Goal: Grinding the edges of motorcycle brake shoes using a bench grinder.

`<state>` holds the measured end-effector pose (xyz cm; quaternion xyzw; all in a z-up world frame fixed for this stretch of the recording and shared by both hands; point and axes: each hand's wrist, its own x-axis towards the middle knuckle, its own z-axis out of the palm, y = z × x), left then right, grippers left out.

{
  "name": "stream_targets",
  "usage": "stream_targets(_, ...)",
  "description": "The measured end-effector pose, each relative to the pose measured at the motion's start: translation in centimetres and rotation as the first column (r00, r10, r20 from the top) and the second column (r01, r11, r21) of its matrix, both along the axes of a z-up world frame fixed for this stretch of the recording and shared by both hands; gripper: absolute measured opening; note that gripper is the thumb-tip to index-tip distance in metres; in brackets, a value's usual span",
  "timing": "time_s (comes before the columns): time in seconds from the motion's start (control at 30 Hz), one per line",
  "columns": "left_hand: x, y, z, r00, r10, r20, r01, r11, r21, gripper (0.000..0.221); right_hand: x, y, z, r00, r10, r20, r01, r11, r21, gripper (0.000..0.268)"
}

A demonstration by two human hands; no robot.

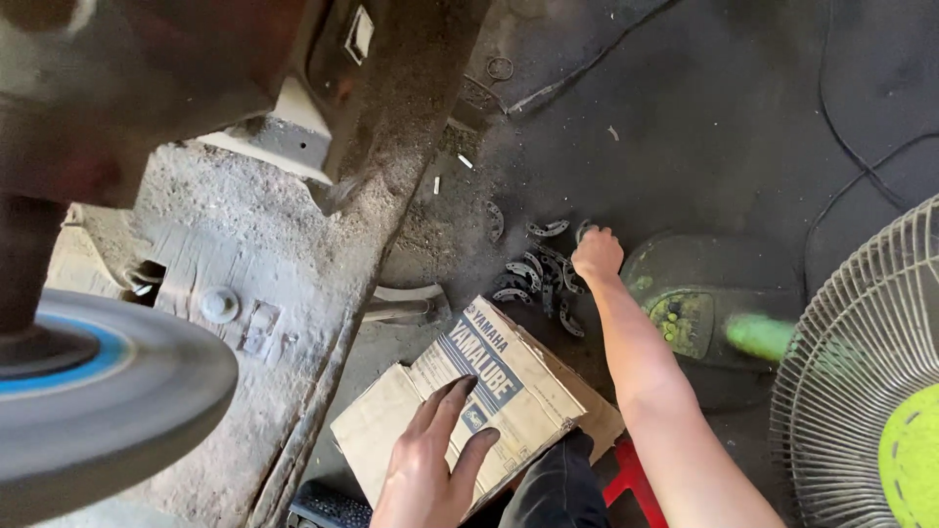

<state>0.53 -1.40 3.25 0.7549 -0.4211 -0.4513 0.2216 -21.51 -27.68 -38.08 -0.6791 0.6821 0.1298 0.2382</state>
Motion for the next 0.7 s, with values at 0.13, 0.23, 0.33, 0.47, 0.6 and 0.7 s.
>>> stream_targets(0.13, 0.1, -0.1, 0.6, 0.999, 0.032, 0.02, -0.031, 0.999, -0.04, 0.055, 0.5, 2.1, 2.5, 0.989, -0.12, 0.09, 0.126, 0.99, -0.058, 0.042)
stream_targets(0.23, 0.2, -1.1, 1.7, 0.999, 0.031, 0.022, -0.032, 0.999, 0.024, 0.055, -0.1, 1.8, 0.4, 0.945, -0.141, 0.294, 0.13, 0.99, 0.058, 0.053)
stream_targets(0.33, 0.0, -0.9, 1.6, 0.999, 0.048, 0.006, -0.049, 0.998, 0.042, 0.059, 1.2, 1.9, 0.5, 0.911, -0.146, 0.385, 0.098, 0.985, 0.141, 0.044)
stream_targets(0.47, 0.1, 0.6, -0.2, 0.999, 0.031, 0.022, -0.03, 0.999, -0.03, 0.055, 6.9, 2.7, -0.7, 0.902, -0.149, 0.405, 0.221, 0.965, -0.138, 0.029)
stream_targets(0.6, 0.3, 1.7, -2.3, 0.999, -0.018, 0.034, 0.023, 0.986, -0.164, 0.059, 13.9, 2.0, 1.7, 0.933, -0.083, 0.35, 0.167, 0.962, -0.217, 0.052)
stream_targets(0.7, 1.0, 1.6, -3.5, 0.996, -0.079, -0.029, 0.081, 0.993, 0.083, 0.063, 16.6, 2.1, -0.3, 0.957, -0.162, 0.241, 0.155, 0.987, 0.047, 0.064)
